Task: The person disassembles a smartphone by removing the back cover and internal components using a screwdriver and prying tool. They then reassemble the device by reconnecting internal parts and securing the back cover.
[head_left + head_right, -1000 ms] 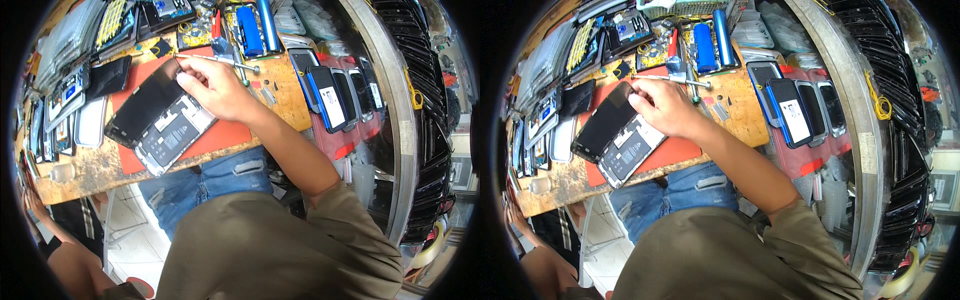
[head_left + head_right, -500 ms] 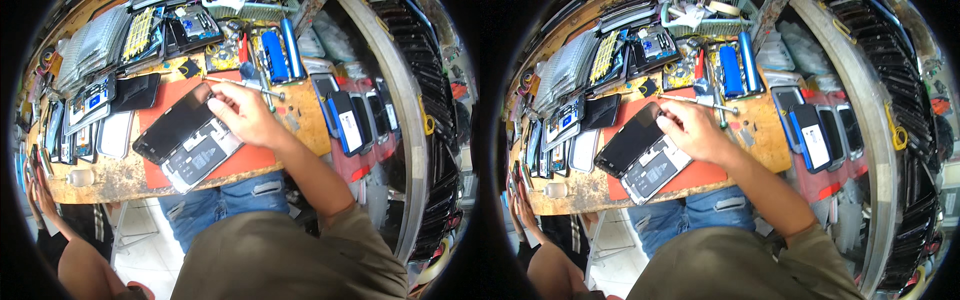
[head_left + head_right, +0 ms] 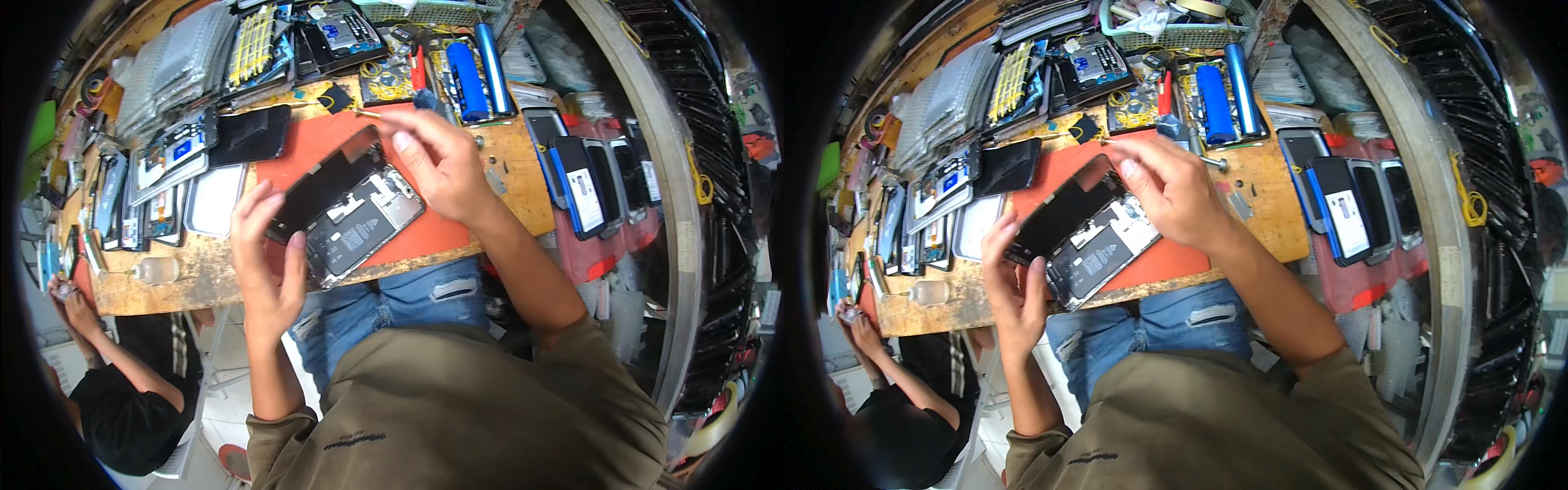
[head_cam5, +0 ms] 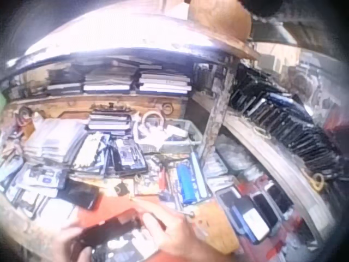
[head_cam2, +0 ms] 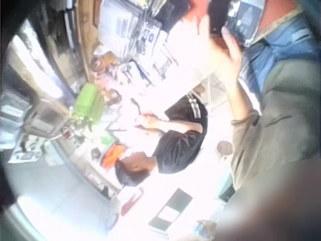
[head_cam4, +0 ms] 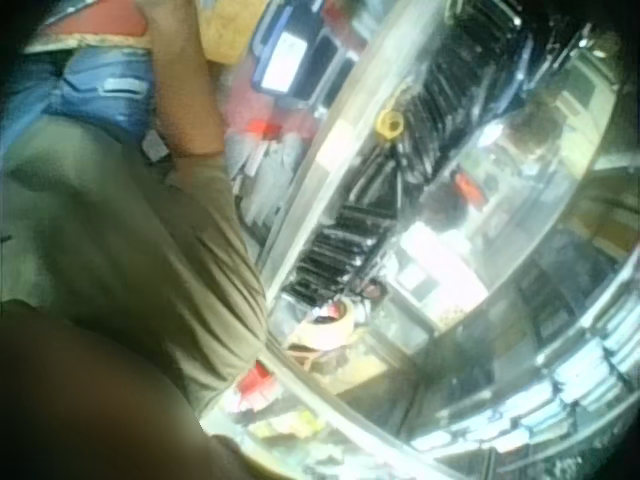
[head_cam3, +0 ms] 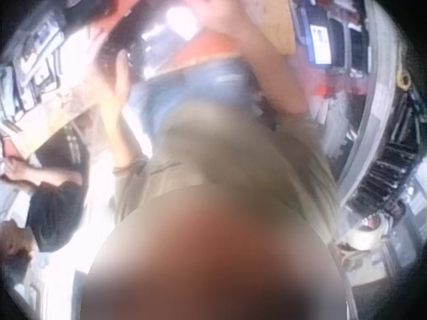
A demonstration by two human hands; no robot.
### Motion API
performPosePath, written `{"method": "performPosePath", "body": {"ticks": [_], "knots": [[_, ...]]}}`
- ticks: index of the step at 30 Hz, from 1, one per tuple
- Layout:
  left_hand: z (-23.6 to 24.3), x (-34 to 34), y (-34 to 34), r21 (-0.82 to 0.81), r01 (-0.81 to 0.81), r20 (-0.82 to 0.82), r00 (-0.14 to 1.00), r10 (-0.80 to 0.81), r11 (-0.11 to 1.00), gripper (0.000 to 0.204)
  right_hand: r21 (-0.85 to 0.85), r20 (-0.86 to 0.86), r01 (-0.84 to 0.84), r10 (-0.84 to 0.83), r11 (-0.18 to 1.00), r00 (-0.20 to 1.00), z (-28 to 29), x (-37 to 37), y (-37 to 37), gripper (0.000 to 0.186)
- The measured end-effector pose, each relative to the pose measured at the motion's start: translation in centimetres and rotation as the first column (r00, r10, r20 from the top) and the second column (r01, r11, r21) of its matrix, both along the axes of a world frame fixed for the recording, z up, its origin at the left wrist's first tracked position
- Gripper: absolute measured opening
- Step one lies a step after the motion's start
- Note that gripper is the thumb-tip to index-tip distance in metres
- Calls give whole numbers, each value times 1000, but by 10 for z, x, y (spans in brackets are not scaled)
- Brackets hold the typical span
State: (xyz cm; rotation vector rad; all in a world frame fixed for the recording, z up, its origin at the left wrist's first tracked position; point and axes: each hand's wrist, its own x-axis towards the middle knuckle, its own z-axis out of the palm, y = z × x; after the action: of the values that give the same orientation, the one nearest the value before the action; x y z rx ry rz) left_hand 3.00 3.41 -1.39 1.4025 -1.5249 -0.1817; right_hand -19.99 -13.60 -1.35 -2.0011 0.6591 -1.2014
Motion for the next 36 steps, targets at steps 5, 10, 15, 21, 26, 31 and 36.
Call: {"method": "performPosePath", "body": {"ticks": [5, 10, 15, 21, 26, 31, 36], "knots": [[-3, -5, 6, 150, -17, -140, 989, 38, 989, 40, 221, 194, 354, -397, 909, 897, 40, -63, -18, 19], [7, -4, 4, 211, 13, -175, 984, 25, 977, 35, 287, 160, 92, -143, 953, 977, 84, -70, 34, 28], [0, -8, 5, 185, -46, -132, 989, 71, 982, 17, 193, 626, -535, 316, 823, 712, 138, -53, 119, 43], [5, -6, 5, 138, 15, -112, 994, 0, 990, 17, -52, 848, -465, 285, 884, 447, 164, 19, 154, 40], [2, -4, 8, 87, 92, -38, 995, -89, 992, 19, -45, 699, -704, 526, 708, 485, 171, -18, 130, 36], [0, -8, 7, 91, 68, -5, 998, -68, 994, 20, -119, 732, -477, 402, 871, 551, 153, -7, 153, 38], [5, -9, 3, 109, 78, -35, 997, -75, 991, 19, -160, 796, -272, 287, 949, 533, 159, 18, 166, 39]]}}
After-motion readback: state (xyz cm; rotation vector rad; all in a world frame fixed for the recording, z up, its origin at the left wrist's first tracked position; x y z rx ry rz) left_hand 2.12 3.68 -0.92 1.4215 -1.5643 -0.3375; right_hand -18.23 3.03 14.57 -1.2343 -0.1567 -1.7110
